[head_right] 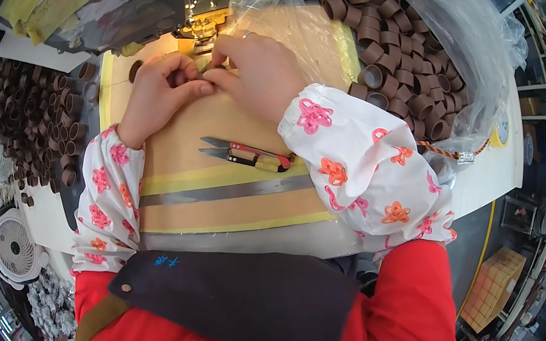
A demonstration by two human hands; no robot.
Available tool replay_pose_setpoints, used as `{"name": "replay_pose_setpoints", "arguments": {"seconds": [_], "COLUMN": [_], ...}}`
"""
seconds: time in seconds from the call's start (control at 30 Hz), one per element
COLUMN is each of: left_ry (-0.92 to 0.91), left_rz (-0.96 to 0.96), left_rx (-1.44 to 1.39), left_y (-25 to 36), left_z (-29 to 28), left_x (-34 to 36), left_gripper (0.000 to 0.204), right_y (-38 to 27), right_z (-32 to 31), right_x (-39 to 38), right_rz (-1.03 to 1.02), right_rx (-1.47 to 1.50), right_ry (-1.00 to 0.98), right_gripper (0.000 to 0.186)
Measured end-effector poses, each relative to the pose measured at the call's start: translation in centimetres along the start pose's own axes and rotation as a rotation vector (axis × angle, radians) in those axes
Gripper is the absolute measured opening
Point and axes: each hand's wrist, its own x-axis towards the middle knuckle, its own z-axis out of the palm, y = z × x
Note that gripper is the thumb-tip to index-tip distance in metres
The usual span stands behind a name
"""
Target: Sewing small leather loops using an industrial sewing machine.
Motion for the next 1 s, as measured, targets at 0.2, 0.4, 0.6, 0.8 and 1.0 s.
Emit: {"name": "replay_pose_setpoints", "arguments": {"seconds": [0.2, 0.4, 0.6, 0.8, 1.0], "left_ry": [0.147, 0.206, 0.065, 0.105, 0.163], "left_rz": [0.272, 0.352, 0.308, 0.15, -0.004], "left_rx": [0.062, -0.101, 0.342, 0.191, 0.213], "left_y": [-0.6, -0.1, -1.7, -0.9, -0.7], "left_z": [0.9, 0.2, -1.1, -0.7, -0.3], "left_x": [0.2, 0.6, 0.2, -0.7, 0.3], "left_gripper": [0.014, 0.012, 0.022, 0.013, 0.02], "right_y": [1.6, -1.9, -1.0, 0.6, 1.7], "right_z": [1.6, 0.9, 0.1, 0.3, 1.0], "right_x": [1.2, -0.6, 0.4, 1.7, 2.2], "right_rz": [0.064, -0.232, -0.124, -0.101, -0.151], "right_rx": [0.438, 0.024, 0.071, 0.138, 0.102], "right_ry": [-0.052, -0.204, -0.198, -0.106, 0.054], "right_gripper": [0.011, 0.011, 0.013, 0.013, 0.01]}}
